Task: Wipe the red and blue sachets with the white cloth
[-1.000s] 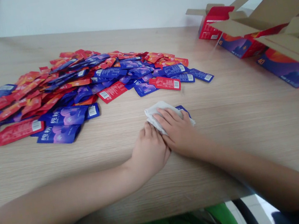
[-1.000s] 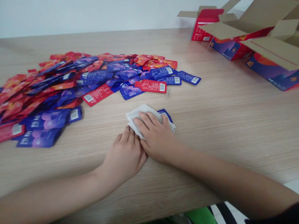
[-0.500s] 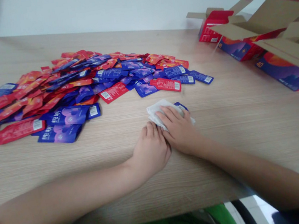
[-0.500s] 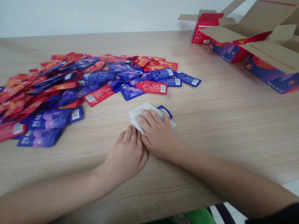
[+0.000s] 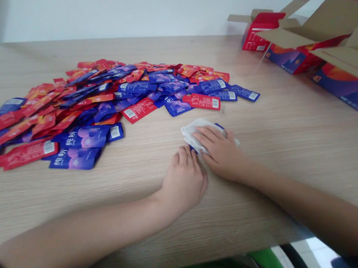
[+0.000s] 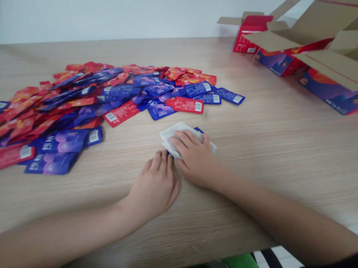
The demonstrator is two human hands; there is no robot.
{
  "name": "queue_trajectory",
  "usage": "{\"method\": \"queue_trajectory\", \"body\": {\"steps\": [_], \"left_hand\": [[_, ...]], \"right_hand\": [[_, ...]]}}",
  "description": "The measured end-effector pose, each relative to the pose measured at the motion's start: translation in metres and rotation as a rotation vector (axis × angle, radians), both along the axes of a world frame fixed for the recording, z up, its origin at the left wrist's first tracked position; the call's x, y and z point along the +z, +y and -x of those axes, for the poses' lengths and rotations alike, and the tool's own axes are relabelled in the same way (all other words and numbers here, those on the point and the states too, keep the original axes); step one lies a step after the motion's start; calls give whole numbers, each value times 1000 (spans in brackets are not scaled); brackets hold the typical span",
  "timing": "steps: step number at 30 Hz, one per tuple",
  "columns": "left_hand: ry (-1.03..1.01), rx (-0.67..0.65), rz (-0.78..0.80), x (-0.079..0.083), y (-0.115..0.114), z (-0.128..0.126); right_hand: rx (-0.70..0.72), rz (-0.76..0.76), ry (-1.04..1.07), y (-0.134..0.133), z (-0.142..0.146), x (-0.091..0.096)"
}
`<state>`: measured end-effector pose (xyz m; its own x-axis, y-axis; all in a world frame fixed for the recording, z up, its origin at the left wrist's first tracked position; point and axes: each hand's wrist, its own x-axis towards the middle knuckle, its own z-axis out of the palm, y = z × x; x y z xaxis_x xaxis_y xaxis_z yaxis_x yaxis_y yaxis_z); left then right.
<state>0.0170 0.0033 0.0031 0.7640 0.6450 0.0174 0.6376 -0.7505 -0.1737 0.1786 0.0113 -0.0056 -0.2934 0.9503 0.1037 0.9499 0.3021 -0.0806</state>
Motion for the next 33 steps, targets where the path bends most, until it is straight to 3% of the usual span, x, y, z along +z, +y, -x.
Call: {"method": "queue_trajectory", "body": {"steps": [4,9,12,19,27,33], "left_hand": [[7,-8,42,2,0,1],[-16,7,-29,-5,-1,2],[-15,10,-25,-6,-1,2],[-2,-2,29,0,0,1],[-6,29,11,-3,-2,1],[-15,1,40,0,0,1]], "right_hand": [[101,21,14,-5,6,2],[-104,-1,20,9,-16,-1],[-146,-23,7,11,-17,-3],[81,-8,-21,-7,9,-1],[-156,-20,-14,9,-16,0],[26,-20,-23,-5,5,-2]]}}
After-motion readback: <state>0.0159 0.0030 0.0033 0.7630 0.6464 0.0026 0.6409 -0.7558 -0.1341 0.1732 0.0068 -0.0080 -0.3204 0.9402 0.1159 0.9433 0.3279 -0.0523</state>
